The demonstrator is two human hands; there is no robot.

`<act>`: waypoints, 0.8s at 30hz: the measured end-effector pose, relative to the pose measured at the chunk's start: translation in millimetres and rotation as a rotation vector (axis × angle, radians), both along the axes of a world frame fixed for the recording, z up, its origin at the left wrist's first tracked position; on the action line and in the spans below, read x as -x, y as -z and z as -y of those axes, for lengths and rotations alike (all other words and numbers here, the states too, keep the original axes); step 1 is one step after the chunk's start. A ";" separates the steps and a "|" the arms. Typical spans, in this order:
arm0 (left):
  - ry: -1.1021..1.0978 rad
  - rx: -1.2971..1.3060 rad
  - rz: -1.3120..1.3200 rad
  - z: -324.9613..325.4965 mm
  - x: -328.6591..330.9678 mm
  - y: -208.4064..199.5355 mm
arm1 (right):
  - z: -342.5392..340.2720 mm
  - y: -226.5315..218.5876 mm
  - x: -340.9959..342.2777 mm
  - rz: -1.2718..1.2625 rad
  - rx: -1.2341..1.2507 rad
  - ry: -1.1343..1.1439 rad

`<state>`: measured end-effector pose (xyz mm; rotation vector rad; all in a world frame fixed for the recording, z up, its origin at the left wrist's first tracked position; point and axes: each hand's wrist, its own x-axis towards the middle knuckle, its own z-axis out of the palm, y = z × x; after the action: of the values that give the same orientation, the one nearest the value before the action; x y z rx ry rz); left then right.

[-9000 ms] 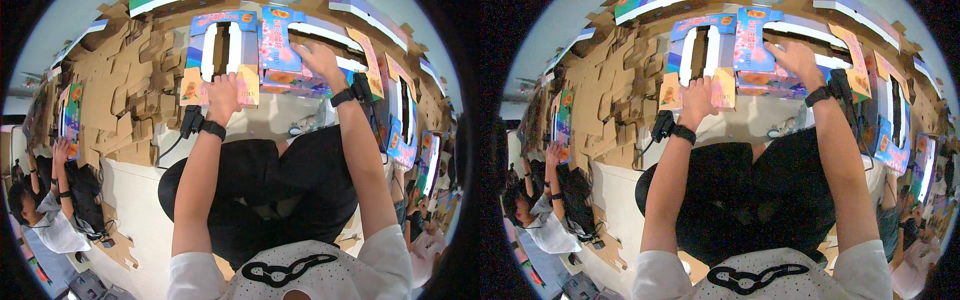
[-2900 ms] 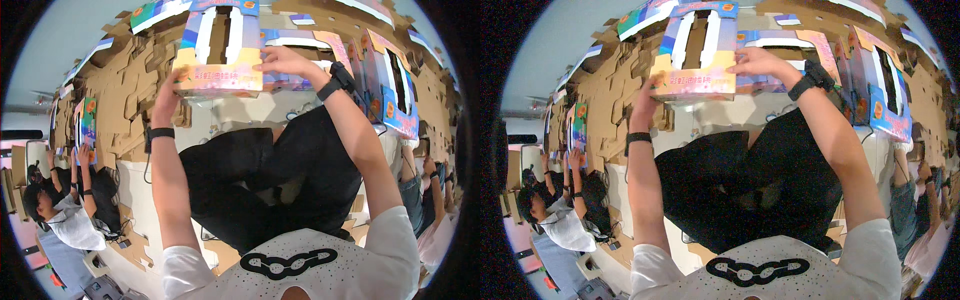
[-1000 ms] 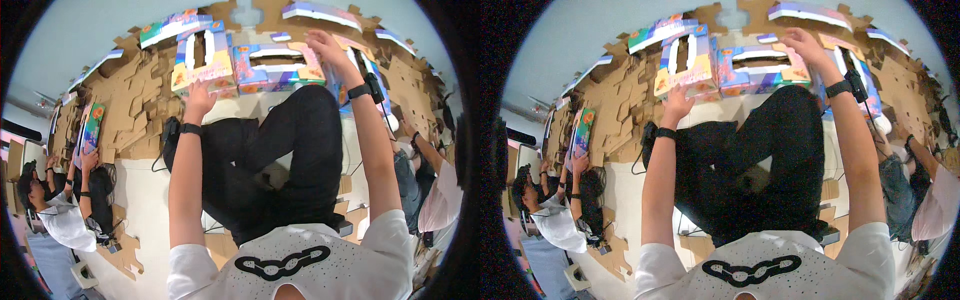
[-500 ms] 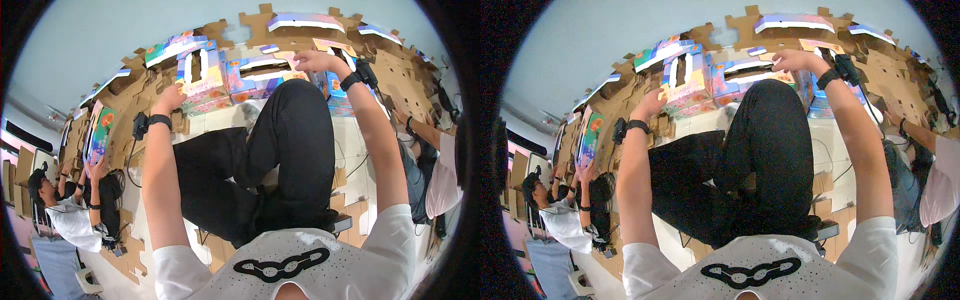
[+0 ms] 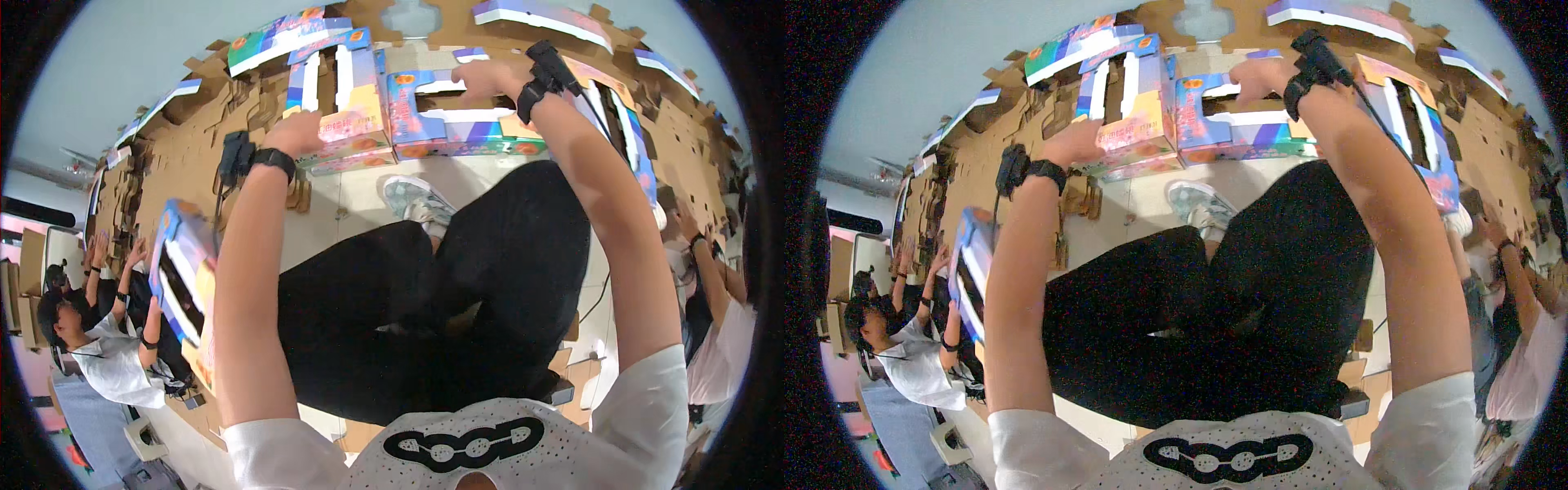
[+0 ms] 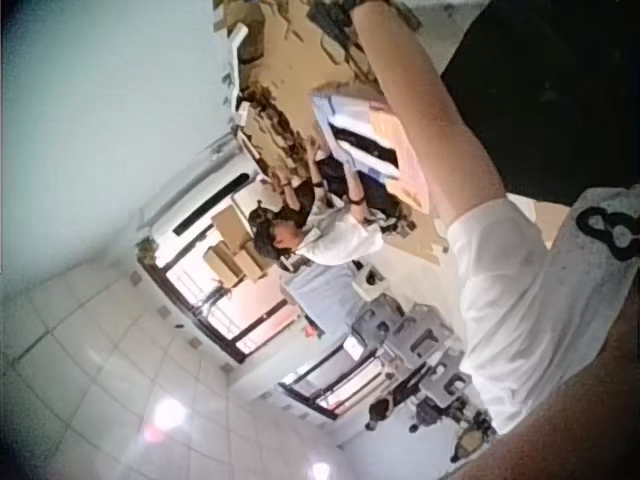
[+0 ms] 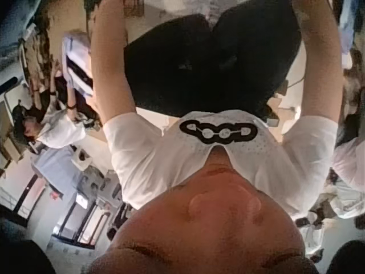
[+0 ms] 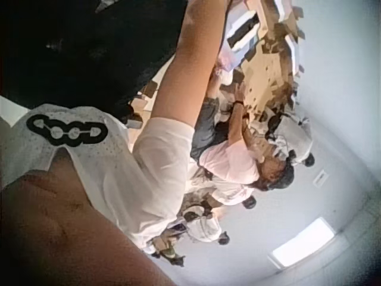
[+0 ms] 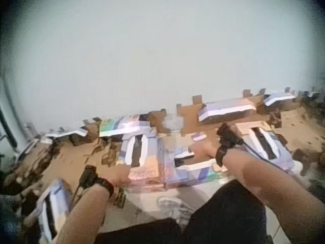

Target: Manually fold and assemble cardboard fruit boxes from flat sheets.

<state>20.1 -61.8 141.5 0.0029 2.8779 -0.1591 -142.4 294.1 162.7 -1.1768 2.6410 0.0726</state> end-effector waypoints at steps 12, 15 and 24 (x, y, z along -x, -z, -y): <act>0.001 0.021 -0.010 -17.0 17.9 47.1 | 27.9 120.0 11.4 0.190 -0.009 -0.125; -0.009 0.101 -0.146 -20.3 22.1 70.8 | 4.0 148.5 35.1 0.247 0.143 -0.039; 0.037 -0.100 -0.579 -9.3 -3.6 106.9 | 15.1 140.3 28.3 0.233 -0.094 -0.015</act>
<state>23.7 -52.5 34.6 0.0339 3.4623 -0.0210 -170.7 279.0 22.4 -1.1023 2.4002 0.0586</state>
